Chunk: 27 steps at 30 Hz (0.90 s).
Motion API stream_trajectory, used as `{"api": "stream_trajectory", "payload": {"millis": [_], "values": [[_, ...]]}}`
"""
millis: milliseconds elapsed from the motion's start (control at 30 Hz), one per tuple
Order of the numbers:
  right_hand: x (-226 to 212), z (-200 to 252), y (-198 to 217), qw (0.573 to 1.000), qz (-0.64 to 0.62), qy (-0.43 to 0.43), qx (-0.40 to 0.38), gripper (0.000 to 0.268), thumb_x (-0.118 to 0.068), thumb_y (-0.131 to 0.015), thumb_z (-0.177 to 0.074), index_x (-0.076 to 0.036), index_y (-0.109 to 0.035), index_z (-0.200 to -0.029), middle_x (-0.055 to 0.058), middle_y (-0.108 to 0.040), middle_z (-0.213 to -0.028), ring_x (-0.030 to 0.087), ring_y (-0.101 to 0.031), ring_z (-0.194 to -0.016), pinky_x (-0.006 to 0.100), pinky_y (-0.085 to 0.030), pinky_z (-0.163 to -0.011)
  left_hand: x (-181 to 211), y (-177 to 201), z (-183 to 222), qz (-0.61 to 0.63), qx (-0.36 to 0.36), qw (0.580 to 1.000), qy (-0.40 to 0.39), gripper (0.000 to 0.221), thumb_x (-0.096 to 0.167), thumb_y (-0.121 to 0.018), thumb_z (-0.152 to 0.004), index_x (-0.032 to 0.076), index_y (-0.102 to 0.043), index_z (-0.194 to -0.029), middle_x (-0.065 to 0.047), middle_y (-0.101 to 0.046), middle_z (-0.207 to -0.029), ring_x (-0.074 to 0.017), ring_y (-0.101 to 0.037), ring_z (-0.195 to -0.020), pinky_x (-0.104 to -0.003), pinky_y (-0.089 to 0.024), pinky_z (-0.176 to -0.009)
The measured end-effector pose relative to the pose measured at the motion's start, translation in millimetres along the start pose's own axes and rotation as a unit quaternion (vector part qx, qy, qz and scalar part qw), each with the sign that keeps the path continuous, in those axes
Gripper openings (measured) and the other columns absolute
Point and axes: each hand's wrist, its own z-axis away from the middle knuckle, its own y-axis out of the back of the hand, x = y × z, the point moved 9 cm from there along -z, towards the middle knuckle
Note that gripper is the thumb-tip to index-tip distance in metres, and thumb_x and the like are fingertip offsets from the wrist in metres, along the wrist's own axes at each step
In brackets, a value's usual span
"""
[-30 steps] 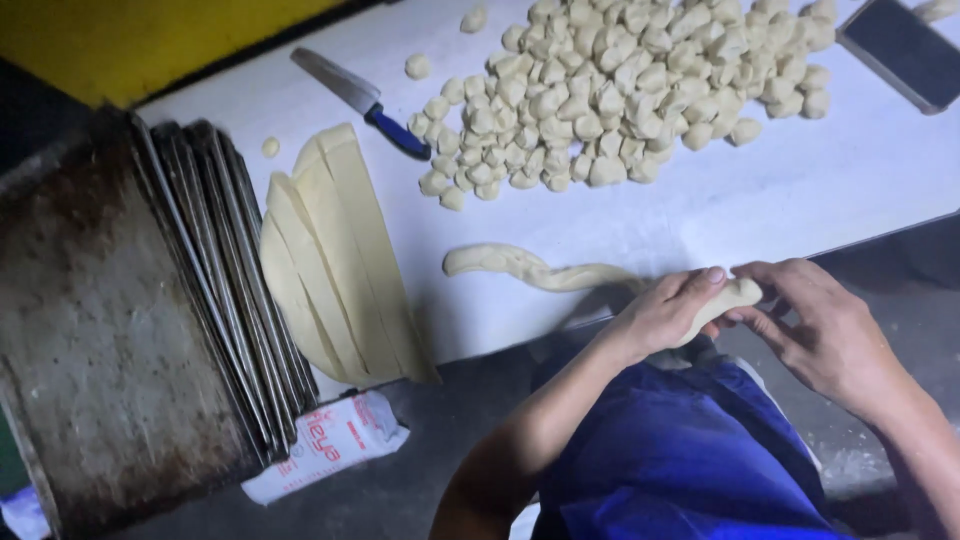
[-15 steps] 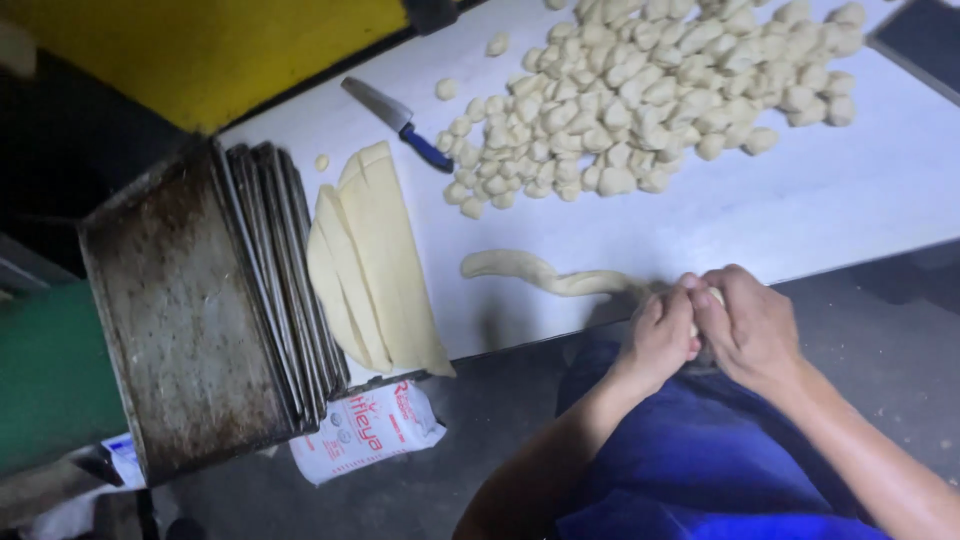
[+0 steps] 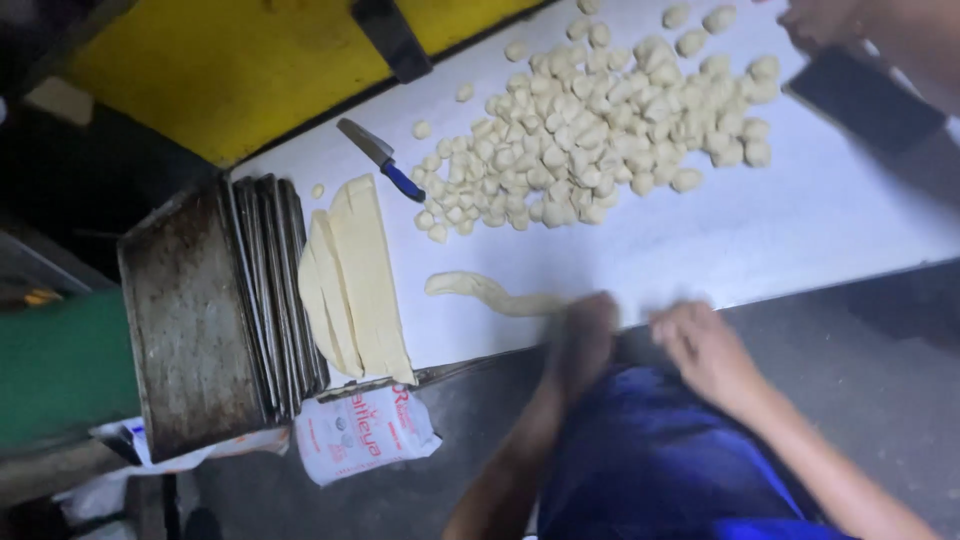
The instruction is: The person is portioning dough by rolling it into long strips and then pinching off small, uniform pieces by hand.
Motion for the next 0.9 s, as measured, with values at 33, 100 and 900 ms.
{"api": "stream_trajectory", "payload": {"millis": [33, 100, 900], "values": [[-6.0, 22.8, 2.8, 0.995, -0.08, -0.02, -0.056, 0.02, -0.024, -0.06, -0.095, -0.009, -0.072, -0.102, 0.023, -0.071, -0.091, 0.047, -0.072, -0.09, 0.057, -0.057, -0.075, -26.7, -4.6, -2.2, -0.09, -0.101, 0.985, 0.103, 0.02, 0.011, -0.06, -0.094, 0.007, -0.069, -0.111, -0.015, -0.074, -0.097, -0.0299, -0.073, -0.095, -0.042, -0.055, -0.09], [3.2, 41.1, 3.3, 0.98, -0.157, -0.039, -0.118, 0.032, -0.016, -0.074, -0.083, -0.015, -0.077, -0.115, 0.018, -0.076, -0.098, 0.043, -0.075, -0.097, 0.054, -0.06, -0.083, -57.0, -3.5, 8.8, -0.173, -0.199, 0.941, 0.21, 0.025, 0.012, -0.046, -0.104, 0.009, -0.07, -0.108, -0.009, -0.078, -0.094, -0.0212, -0.077, -0.091, -0.035, -0.058, -0.088], [-88.2, 24.1, -53.8, 0.984, 0.111, -0.138, 0.023, 0.074, -0.066, -0.016, -0.095, -0.017, -0.057, -0.133, 0.013, -0.06, -0.109, 0.035, -0.066, -0.097, 0.054, -0.055, -0.07, -26.7, 32.5, 11.0, 0.401, -0.268, 0.829, 0.282, 0.08, 0.059, -0.023, -0.106, 0.008, -0.054, -0.054, -0.008, -0.055, -0.048, -0.0263, -0.062, -0.056, -0.041, -0.049, -0.068]]}}
